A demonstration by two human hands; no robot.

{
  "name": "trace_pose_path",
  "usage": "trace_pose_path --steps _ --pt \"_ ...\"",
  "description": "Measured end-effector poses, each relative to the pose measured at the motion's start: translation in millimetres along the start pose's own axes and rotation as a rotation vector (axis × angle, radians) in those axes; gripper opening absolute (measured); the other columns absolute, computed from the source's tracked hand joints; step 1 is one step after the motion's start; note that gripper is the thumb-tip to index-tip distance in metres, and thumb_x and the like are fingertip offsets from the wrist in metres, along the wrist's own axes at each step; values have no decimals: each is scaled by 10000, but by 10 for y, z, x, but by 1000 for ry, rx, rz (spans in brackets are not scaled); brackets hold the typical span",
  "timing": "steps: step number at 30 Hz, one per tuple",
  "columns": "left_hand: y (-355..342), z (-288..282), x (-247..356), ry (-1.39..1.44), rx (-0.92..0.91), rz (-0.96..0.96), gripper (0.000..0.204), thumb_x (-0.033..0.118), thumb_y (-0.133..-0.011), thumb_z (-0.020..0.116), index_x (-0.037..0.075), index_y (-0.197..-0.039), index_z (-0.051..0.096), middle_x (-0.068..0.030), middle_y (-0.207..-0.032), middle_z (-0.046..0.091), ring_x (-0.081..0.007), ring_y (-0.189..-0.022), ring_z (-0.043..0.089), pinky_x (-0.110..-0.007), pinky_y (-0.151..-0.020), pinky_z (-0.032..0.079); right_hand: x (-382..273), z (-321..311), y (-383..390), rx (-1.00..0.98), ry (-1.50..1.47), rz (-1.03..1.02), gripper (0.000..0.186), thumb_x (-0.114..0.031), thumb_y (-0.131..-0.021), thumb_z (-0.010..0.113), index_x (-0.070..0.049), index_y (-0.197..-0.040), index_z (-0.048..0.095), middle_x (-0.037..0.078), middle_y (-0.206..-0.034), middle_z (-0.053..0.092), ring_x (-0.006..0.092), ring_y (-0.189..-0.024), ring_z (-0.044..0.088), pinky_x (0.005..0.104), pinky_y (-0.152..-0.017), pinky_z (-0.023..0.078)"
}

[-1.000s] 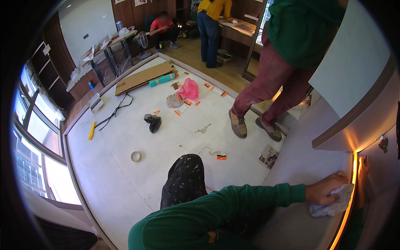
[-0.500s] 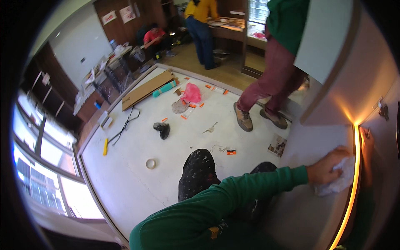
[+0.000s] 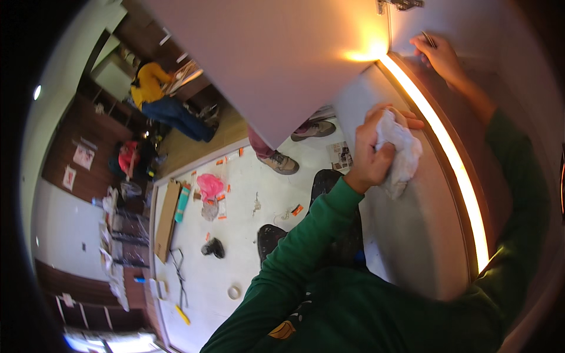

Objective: The person kneels in front of an open cabinet and installs an LED strip along the inner edge. They use a cloth to wipe the surface and a small tool to press the strip into place, adjusting it along the length of the cabinet.

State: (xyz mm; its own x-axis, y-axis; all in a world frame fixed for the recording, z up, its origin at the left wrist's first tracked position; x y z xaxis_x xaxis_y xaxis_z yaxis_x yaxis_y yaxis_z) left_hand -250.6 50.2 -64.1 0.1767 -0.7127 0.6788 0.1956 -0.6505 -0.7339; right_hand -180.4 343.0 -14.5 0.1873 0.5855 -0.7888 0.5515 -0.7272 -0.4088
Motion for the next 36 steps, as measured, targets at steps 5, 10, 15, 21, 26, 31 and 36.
trace_pose_path --steps 5,10,15,21,26,31,36 --pt "-31 -19 -37 -45 5 35 428 414 -877 528 3 -881 647 -173 -969 744 -331 -1118 681 -470 -1183 293 -15 -179 213 53 68 66 302 -378 -929 721 -76 -921 701 -11 -798 600 108 -709 535 326 -666 460" --pt "-65 -25 -15 -63 -22 127 454 435 -894 526 4 -823 648 -208 -1007 754 -327 -1127 690 -463 -1189 289 -57 -25 195 -3 4 42 309 -382 -936 723 -73 -950 728 -15 -797 610 111 -731 557 331 -699 460" --pt "-47 -24 -106 -31 14 84 492 474 -930 509 22 -806 659 -190 -983 764 -310 -1133 688 -451 -1185 290 -247 384 56 -146 40 -79 257 -296 -1008 657 -54 -1008 743 -56 -777 580 66 -700 491 285 -638 408" --pt "-12 -26 -112 -41 60 44 487 476 -928 503 37 -783 656 -198 -970 770 -305 -1146 680 -449 -1189 279 -182 446 -46 -91 254 32 345 -362 -983 678 -44 -860 737 -29 -673 549 83 -642 452 321 -615 365" --pt "-47 -4 -41 -63 34 117 499 491 -927 503 37 -783 650 -209 -976 769 -310 -1158 674 -454 -1193 271 -141 477 -139 -102 287 36 361 -388 -925 737 -40 -832 747 1 -655 586 114 -627 473 362 -608 386" --pt "16 -9 -134 -18 109 68 531 530 -927 506 39 -775 637 -224 -989 767 -319 -1172 665 -452 -1205 253 -104 515 -279 -10 430 -6 340 -358 -855 791 -18 -857 769 106 -690 687 213 -635 603 417 -646 470" --pt "42 -33 -174 -48 119 11 568 570 -932 500 41 -776 635 -224 -1016 766 -319 -1176 663 -448 -1212 241 -171 554 -253 4 469 -106 312 -325 -833 801 -17 -844 757 159 -737 720 261 -685 689 415 -689 519"
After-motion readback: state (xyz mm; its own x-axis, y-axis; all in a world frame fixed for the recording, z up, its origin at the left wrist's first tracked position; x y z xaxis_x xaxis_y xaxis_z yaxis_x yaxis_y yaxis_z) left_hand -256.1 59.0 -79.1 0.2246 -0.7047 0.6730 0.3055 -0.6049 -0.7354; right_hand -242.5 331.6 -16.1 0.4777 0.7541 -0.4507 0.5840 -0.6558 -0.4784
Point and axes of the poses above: each hand's wrist, its own y-axis away from the middle knuckle, its own z-axis out of the palm, x = y × z, the point moved 9 cm from there along -y, towards the middle knuckle
